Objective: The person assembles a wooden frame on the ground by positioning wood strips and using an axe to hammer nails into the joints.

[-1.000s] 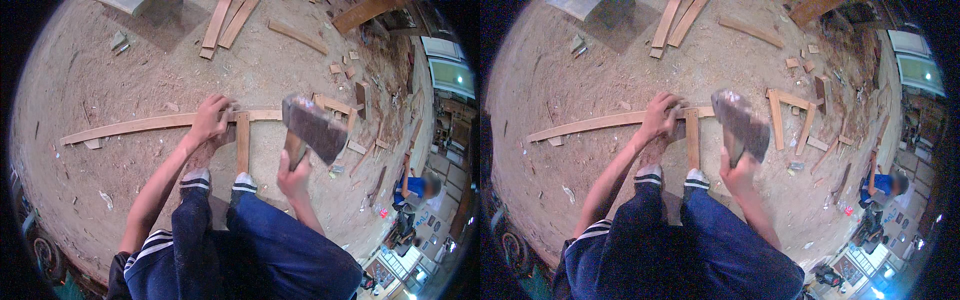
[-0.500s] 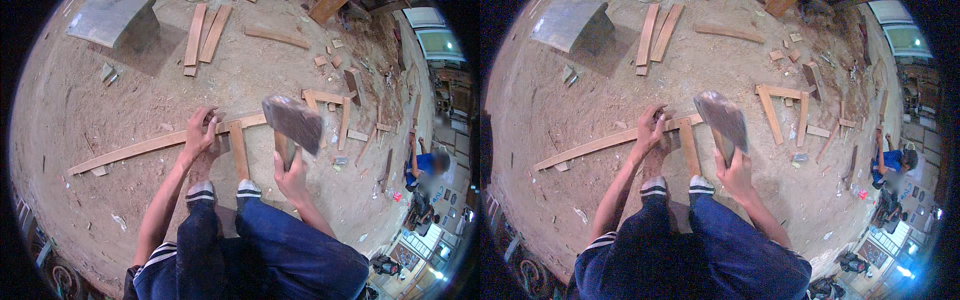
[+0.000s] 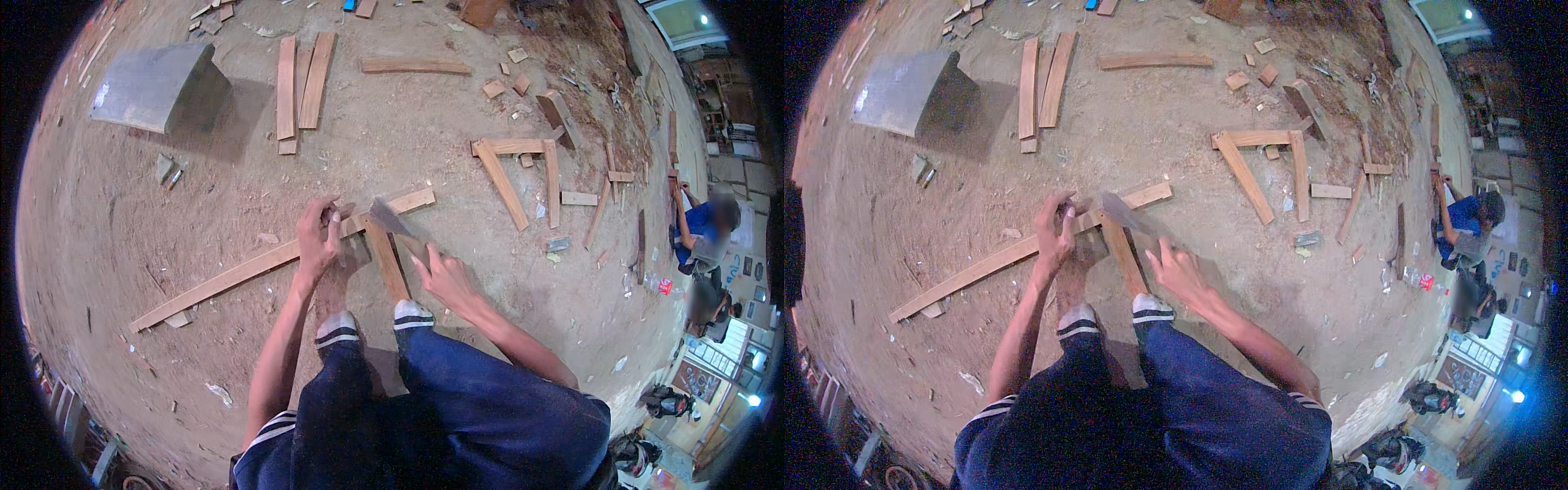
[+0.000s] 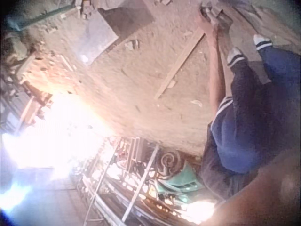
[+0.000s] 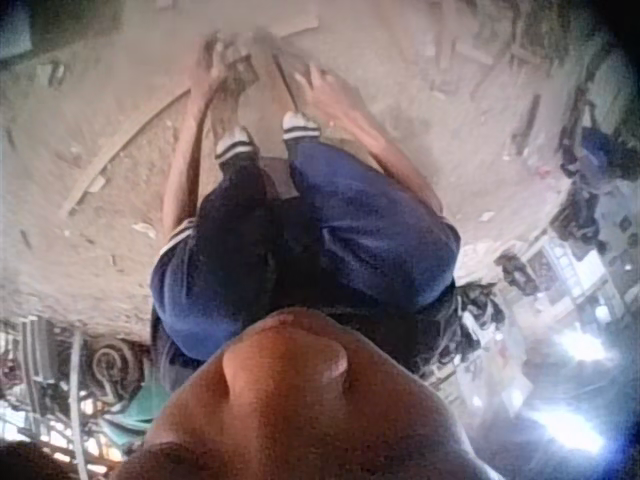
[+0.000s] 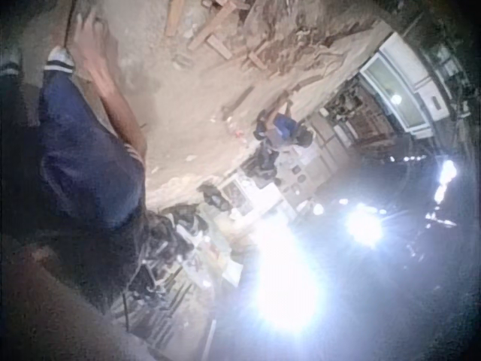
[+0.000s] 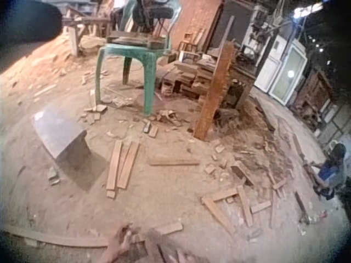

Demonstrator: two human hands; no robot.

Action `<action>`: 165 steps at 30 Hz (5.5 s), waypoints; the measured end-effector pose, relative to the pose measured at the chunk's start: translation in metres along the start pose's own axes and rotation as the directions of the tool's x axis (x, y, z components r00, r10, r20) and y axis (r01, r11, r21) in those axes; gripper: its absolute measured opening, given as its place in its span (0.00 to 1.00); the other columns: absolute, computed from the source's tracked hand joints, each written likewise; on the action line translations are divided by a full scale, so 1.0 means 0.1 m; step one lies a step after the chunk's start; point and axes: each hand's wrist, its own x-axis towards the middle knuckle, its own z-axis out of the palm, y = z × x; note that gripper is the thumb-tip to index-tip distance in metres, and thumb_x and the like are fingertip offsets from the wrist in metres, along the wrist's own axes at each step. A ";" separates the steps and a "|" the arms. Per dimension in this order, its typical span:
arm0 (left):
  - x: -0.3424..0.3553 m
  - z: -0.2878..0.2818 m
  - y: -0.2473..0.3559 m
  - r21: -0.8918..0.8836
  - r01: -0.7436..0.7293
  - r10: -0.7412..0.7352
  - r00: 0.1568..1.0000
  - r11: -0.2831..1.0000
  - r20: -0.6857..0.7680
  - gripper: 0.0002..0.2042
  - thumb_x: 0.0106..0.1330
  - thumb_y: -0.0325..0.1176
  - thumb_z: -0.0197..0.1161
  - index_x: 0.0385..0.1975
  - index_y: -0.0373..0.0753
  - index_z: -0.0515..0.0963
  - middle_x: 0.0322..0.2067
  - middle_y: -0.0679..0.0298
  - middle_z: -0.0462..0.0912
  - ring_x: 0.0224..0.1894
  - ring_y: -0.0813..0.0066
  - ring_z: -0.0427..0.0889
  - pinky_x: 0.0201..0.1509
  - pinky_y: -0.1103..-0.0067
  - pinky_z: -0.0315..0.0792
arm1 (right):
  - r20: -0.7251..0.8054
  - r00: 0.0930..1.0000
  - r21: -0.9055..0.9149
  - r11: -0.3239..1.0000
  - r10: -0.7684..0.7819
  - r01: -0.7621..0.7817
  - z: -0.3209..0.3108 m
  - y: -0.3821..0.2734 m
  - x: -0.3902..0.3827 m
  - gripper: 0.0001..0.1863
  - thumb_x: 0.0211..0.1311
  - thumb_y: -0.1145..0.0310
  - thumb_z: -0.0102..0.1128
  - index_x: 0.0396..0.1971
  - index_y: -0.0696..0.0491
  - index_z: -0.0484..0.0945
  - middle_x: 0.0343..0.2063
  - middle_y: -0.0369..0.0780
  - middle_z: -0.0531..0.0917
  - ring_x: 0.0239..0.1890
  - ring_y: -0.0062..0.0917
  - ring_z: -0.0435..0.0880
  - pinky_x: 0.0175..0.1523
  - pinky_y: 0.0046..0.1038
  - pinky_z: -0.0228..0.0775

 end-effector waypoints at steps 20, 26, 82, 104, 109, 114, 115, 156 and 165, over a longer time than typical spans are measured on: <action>-0.02 0.02 0.08 0.008 -0.014 0.014 1.000 1.000 0.002 0.13 0.64 0.25 0.58 0.48 0.33 0.79 0.30 0.59 0.79 0.33 0.71 0.77 0.40 0.76 0.72 | -0.008 0.999 0.132 0.990 0.048 -0.047 0.21 0.13 -0.16 0.26 0.71 0.58 0.58 0.54 0.67 0.71 0.11 0.51 0.77 0.16 0.50 0.80 0.23 0.47 0.71; -0.04 0.01 0.00 0.001 -0.029 0.029 1.000 1.000 -0.008 0.14 0.63 0.25 0.58 0.49 0.34 0.78 0.31 0.58 0.80 0.32 0.70 0.78 0.39 0.74 0.72 | 0.143 0.981 0.119 0.982 0.132 -0.149 -0.14 -0.05 0.00 0.25 0.71 0.57 0.57 0.54 0.65 0.71 0.16 0.55 0.79 0.21 0.53 0.83 0.26 0.47 0.72; -0.09 0.01 -0.20 0.022 0.049 -0.049 0.999 0.999 0.012 0.15 0.73 0.31 0.54 0.55 0.32 0.75 0.39 0.59 0.76 0.40 0.70 0.74 0.46 0.75 0.69 | -0.152 0.965 0.236 0.956 0.215 -0.176 -0.01 0.14 -0.51 0.26 0.70 0.55 0.56 0.56 0.61 0.74 0.26 0.58 0.83 0.28 0.56 0.84 0.35 0.48 0.78; 0.23 -0.07 0.38 -0.007 0.153 -0.152 0.984 0.988 0.096 0.17 0.77 0.37 0.54 0.48 0.30 0.83 0.30 0.62 0.81 0.30 0.78 0.74 0.37 0.78 0.70 | -0.577 0.710 0.064 0.888 0.405 -0.454 -0.70 0.84 -1.28 0.30 0.62 0.61 0.64 0.60 0.61 0.67 0.55 0.58 0.73 0.61 0.55 0.68 0.66 0.51 0.59; 1.20 -0.01 1.14 -0.080 -0.066 0.094 0.901 0.995 0.423 0.23 0.81 0.45 0.46 0.46 0.29 0.82 0.32 0.61 0.83 0.34 0.76 0.73 0.46 0.75 0.68 | -0.754 0.586 -0.098 0.830 0.299 -0.549 -1.11 1.20 -1.62 0.29 0.60 0.61 0.65 0.57 0.60 0.69 0.51 0.58 0.75 0.59 0.55 0.68 0.64 0.52 0.59; 1.76 0.45 1.96 -0.184 -0.143 0.227 0.768 0.972 0.600 0.25 0.80 0.47 0.45 0.54 0.28 0.77 0.38 0.57 0.85 0.43 0.71 0.79 0.52 0.71 0.71 | -0.720 0.578 -0.056 0.797 0.384 -0.601 -1.28 1.54 -1.87 0.28 0.59 0.62 0.65 0.55 0.61 0.70 0.49 0.57 0.76 0.57 0.54 0.69 0.63 0.52 0.60; 1.82 0.46 2.12 -0.198 -0.172 0.259 0.738 0.965 0.623 0.26 0.80 0.48 0.45 0.56 0.28 0.75 0.40 0.56 0.85 0.45 0.69 0.80 0.54 0.70 0.71 | -0.728 0.570 -0.038 0.808 0.381 -0.588 -1.28 1.59 -1.80 0.28 0.59 0.62 0.66 0.54 0.61 0.71 0.48 0.57 0.77 0.57 0.53 0.69 0.63 0.52 0.61; 2.13 3.79 0.81 0.469 -0.820 0.043 0.509 0.327 0.860 0.18 0.66 0.34 0.61 0.53 0.36 0.74 0.51 0.46 0.79 0.45 0.48 0.85 0.46 0.58 0.81 | -0.339 0.325 0.856 0.433 0.883 -0.284 -0.35 3.01 -1.42 0.28 0.65 0.66 0.63 0.62 0.59 0.69 0.38 0.45 0.85 0.42 0.29 0.85 0.47 0.32 0.76; 3.53 3.01 0.67 0.670 -0.714 0.054 0.691 0.203 0.721 0.34 0.65 0.39 0.64 0.69 0.34 0.60 0.61 0.42 0.70 0.62 0.45 0.72 0.63 0.60 0.69 | -0.435 0.147 0.828 0.458 0.888 -0.324 -0.83 3.10 -1.76 0.26 0.65 0.64 0.62 0.59 0.59 0.71 0.44 0.46 0.84 0.49 0.36 0.82 0.54 0.36 0.73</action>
